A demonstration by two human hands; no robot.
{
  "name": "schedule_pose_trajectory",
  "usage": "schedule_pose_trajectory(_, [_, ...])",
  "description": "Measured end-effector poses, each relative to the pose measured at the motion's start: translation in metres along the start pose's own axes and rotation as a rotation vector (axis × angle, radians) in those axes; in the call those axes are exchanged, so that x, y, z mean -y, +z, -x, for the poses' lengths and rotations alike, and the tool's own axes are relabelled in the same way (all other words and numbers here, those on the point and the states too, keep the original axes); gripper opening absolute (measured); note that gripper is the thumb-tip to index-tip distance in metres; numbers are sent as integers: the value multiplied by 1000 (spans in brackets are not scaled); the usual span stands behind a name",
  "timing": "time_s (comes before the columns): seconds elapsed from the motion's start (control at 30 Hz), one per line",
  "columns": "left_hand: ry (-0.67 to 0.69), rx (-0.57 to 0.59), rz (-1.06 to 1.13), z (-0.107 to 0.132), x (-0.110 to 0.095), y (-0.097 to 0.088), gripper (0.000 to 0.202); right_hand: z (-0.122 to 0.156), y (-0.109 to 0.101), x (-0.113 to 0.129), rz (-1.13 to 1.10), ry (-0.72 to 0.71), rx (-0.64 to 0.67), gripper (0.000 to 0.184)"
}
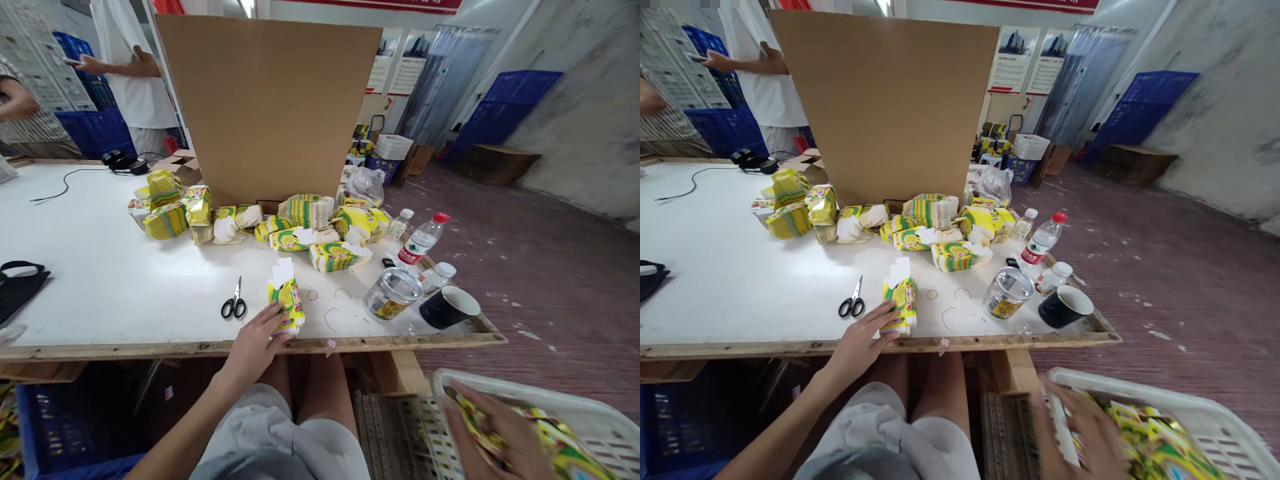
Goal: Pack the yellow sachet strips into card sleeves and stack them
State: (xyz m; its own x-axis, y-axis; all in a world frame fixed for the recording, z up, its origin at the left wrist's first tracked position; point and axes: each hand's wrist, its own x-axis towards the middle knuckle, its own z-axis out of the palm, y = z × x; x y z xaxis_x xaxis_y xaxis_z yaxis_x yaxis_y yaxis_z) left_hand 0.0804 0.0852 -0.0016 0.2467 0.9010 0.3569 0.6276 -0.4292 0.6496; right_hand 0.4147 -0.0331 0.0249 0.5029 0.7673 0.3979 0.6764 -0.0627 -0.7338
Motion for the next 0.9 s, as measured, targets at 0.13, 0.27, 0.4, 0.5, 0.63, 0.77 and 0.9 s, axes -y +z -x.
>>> schedule_pose_trajectory(0.13, [10, 3, 14, 7, 2, 3, 25, 25, 68, 44, -251, 182, 282, 44])
schedule_pose_trajectory(0.27, [6, -4, 2, 10, 1, 0, 26, 35, 109, 71, -473, 196, 464, 45])
schedule_pose_trajectory(0.4, [20, 5, -10, 9, 5, 1, 33, 35, 124, 76, -562, 229, 475, 43])
schedule_pose_trajectory(0.5, [75, 57, -5, 9, 4, 5, 35, 31, 138, 75, -522, 220, 424, 41])
schedule_pose_trajectory(0.63, [157, 126, 16, 6, -1, 12, 43, 14, 165, 77, -470, 173, 328, 43])
schedule_pose_trajectory(0.77, [111, 134, 76, 2, -1, 17, 46, -2, 188, 86, -513, 169, 303, 33])
schedule_pose_trajectory(0.9, [70, 36, 225, 5, 0, 15, 43, -3, 191, 91, -610, 249, 277, 29])
